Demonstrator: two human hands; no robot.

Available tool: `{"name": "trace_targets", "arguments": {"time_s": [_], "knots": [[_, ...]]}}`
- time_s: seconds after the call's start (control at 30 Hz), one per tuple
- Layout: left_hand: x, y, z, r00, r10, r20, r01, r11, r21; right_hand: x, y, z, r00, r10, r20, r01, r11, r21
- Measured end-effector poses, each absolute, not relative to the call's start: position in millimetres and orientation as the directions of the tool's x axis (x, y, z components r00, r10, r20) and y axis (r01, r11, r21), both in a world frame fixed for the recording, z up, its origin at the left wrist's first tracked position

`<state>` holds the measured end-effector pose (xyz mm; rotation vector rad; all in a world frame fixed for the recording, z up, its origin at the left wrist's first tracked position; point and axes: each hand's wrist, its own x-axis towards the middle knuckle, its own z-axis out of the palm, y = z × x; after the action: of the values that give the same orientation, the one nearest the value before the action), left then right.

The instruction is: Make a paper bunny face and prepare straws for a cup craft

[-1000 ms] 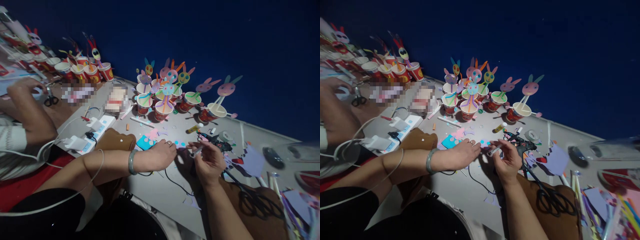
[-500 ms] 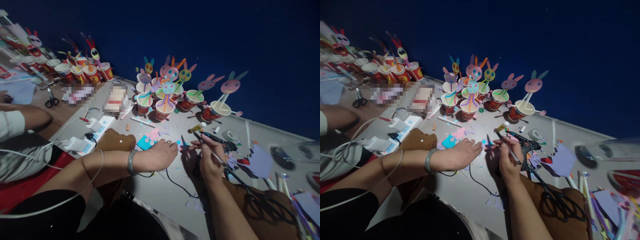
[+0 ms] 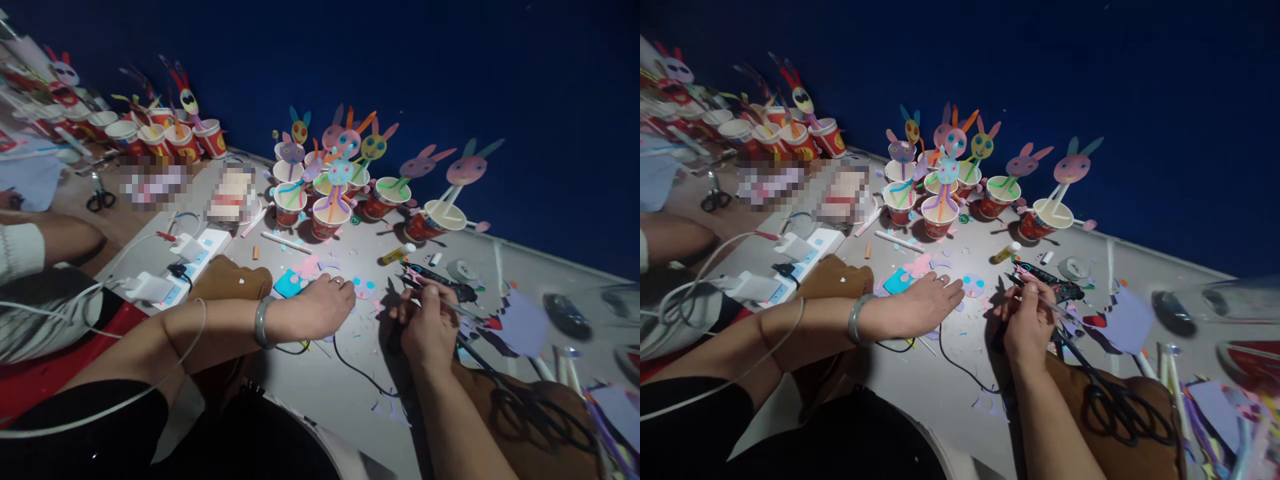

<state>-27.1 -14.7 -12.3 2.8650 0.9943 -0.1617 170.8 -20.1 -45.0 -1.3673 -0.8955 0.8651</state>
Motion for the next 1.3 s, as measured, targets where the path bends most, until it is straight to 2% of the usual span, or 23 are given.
{"name": "trace_targets", "arguments": {"time_s": [0.07, 0.17, 0.23, 0.47, 0.7, 0.93, 1.3], "knots": [[-26.7, -14.2, -11.7, 0.779, 0.609, -0.149, 0.622, -0.781, 0.061, 170.5, -24.0, -44.9, 0.384, 0.922, 0.054, 0.081, 0.025, -0.996], [-26.3, -13.6, -10.6, 0.781, 0.602, -0.163, 0.618, -0.784, 0.064, 165.9, -31.5, -43.5, 0.26, 0.95, 0.173, 0.327, 0.082, -0.942], [-26.1, -13.7, -11.0, 0.785, 0.597, -0.168, 0.612, -0.788, 0.062, 162.7, -34.0, -42.5, 0.193, 0.955, 0.226, 0.406, 0.132, -0.904], [-24.8, -15.4, -19.5, 0.781, 0.611, -0.128, 0.62, -0.784, 0.037, 160.8, -26.7, -48.8, 0.191, 0.967, 0.17, 0.2, 0.131, -0.971], [-25.1, -15.2, -12.6, 0.782, 0.607, -0.142, 0.618, -0.785, 0.05, 160.1, -26.5, -50.4, 0.162, 0.96, 0.228, 0.315, 0.168, -0.934], [-26.3, -16.4, -11.9, 0.784, 0.609, -0.12, 0.618, -0.785, 0.052, 164.5, -25.4, -56.2, 0.195, 0.958, 0.213, 0.401, 0.12, -0.908], [-28.4, -15.5, -10.5, 0.796, 0.596, -0.103, 0.603, -0.795, 0.065, 165.8, -21.9, -58.7, 0.159, 0.976, 0.15, 0.398, 0.076, -0.914]]}}
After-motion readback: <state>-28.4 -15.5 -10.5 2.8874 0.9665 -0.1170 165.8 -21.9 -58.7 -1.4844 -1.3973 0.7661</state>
